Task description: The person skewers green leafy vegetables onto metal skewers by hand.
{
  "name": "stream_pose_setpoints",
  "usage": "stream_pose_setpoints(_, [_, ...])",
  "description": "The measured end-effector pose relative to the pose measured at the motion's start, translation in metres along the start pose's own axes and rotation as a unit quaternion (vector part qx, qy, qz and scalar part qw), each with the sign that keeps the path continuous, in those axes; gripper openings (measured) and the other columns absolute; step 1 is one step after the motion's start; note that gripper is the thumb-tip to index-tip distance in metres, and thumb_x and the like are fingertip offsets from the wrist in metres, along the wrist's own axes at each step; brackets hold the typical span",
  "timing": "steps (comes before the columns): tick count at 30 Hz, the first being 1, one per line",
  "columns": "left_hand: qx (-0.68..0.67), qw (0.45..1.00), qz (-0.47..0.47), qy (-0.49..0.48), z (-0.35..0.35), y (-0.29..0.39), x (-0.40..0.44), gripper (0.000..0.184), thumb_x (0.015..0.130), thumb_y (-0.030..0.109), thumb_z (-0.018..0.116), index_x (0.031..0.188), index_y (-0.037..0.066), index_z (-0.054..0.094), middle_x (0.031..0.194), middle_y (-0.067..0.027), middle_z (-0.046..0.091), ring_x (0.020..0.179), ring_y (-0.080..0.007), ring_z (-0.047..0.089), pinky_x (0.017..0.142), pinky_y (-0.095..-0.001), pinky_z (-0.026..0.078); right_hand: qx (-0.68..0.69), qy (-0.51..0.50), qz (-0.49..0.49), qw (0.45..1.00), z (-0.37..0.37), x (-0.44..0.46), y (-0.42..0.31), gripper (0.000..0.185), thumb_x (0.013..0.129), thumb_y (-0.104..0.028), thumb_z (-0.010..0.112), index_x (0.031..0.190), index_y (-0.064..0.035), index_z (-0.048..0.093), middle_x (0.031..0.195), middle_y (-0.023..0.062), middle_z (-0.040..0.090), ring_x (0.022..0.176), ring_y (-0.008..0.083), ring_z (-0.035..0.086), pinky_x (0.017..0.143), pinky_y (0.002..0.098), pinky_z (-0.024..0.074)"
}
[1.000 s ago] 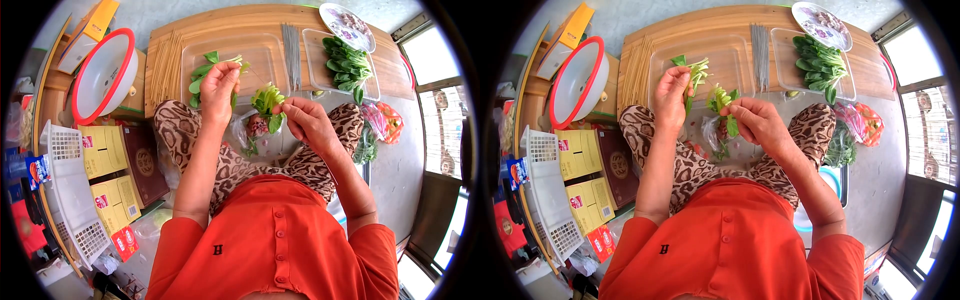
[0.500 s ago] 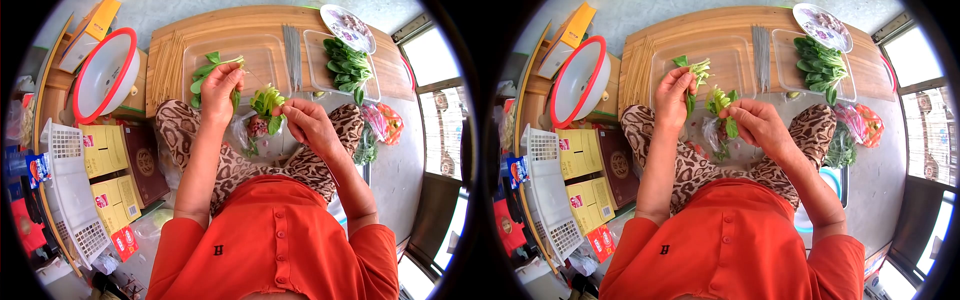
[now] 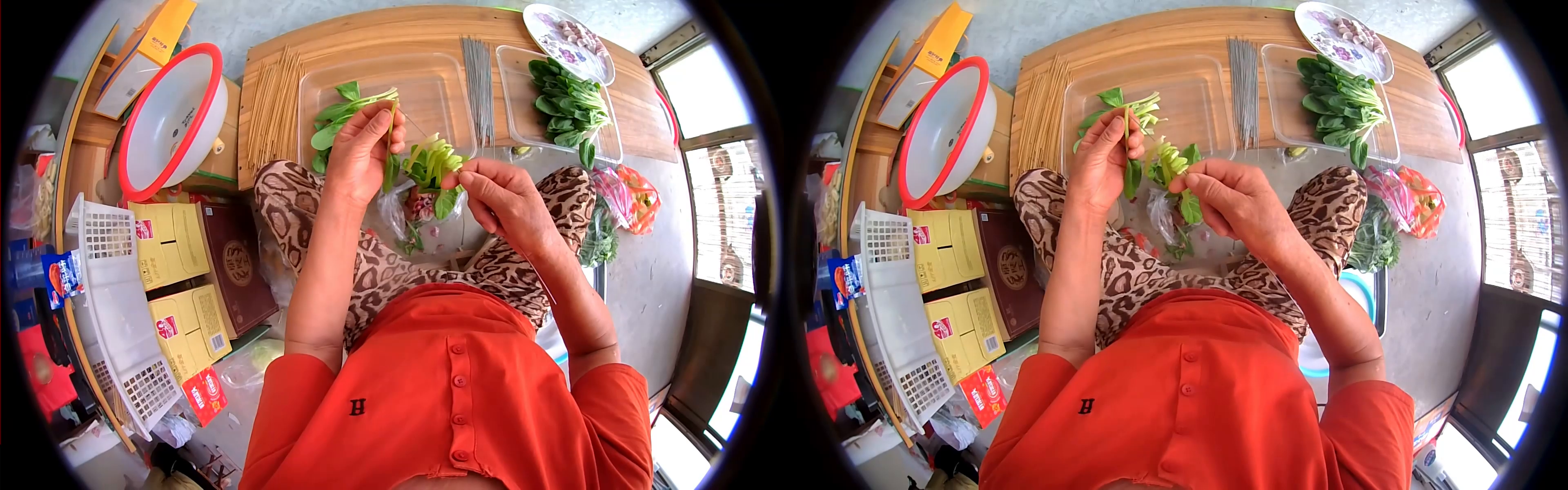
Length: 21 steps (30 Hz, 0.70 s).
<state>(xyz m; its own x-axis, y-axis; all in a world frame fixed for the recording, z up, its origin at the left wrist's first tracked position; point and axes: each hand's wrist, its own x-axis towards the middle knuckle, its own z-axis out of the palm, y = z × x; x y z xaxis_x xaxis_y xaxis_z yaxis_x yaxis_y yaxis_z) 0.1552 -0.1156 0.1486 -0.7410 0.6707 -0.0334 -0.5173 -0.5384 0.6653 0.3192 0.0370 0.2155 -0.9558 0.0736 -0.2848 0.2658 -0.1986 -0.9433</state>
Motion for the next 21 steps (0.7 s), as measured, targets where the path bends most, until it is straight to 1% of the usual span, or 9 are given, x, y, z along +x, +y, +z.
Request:
stream_pose_setpoints(6, [0.064,0.997,0.048,0.017,0.0012,-0.0029,0.0001,0.018,0.088,0.009,0.066,0.104,0.001,0.064,0.089,-0.0063,0.064,0.073,-0.0119,0.056,0.061,-0.0237,0.046,0.002,0.003,0.000,1.000,-0.0002,0.0001,-0.0009,0.027,0.099,-0.022,0.048,0.100,0.0000,0.063,0.051,-0.0070,0.040,0.042,0.0015,0.031,0.040,0.0187,0.0208])
stream_pose_setpoints(10, [0.070,0.996,0.035,0.030,0.0025,-0.0015,-0.0020,0.020,0.087,0.010,0.067,0.105,0.001,0.064,0.089,-0.0060,0.064,0.073,-0.0116,0.056,0.061,-0.0239,0.046,0.000,-0.001,0.004,1.000,-0.0007,0.0007,0.0014,0.027,0.099,-0.023,0.048,0.100,-0.0001,0.064,0.051,-0.0072,0.039,0.042,0.0016,0.031,0.041,0.0187,0.0212])
stream_pose_setpoints(12, [0.041,0.999,0.023,0.024,0.0008,-0.0015,-0.0017,0.021,0.087,0.011,0.068,0.104,0.001,0.064,0.090,-0.0058,0.064,0.073,-0.0119,0.057,0.061,-0.0238,0.045,-0.005,0.000,0.002,1.000,-0.0001,0.0006,0.0020,0.027,0.099,-0.023,0.048,0.100,-0.0001,0.064,0.051,-0.0072,0.039,0.042,0.0017,0.031,0.041,0.0187,0.0214])
stream_pose_setpoints(21, [0.014,1.000,0.005,0.007,-0.0033,-0.0020,-0.0010,0.019,0.086,0.013,0.068,0.102,0.003,0.066,0.094,-0.0054,0.065,0.074,-0.0129,0.056,0.060,-0.0246,0.044,-0.016,0.001,0.012,1.000,0.0007,0.0005,0.0031,0.027,0.099,-0.023,0.048,0.100,-0.0003,0.064,0.051,-0.0067,0.039,0.042,0.0019,0.031,0.041,0.0187,0.0219])
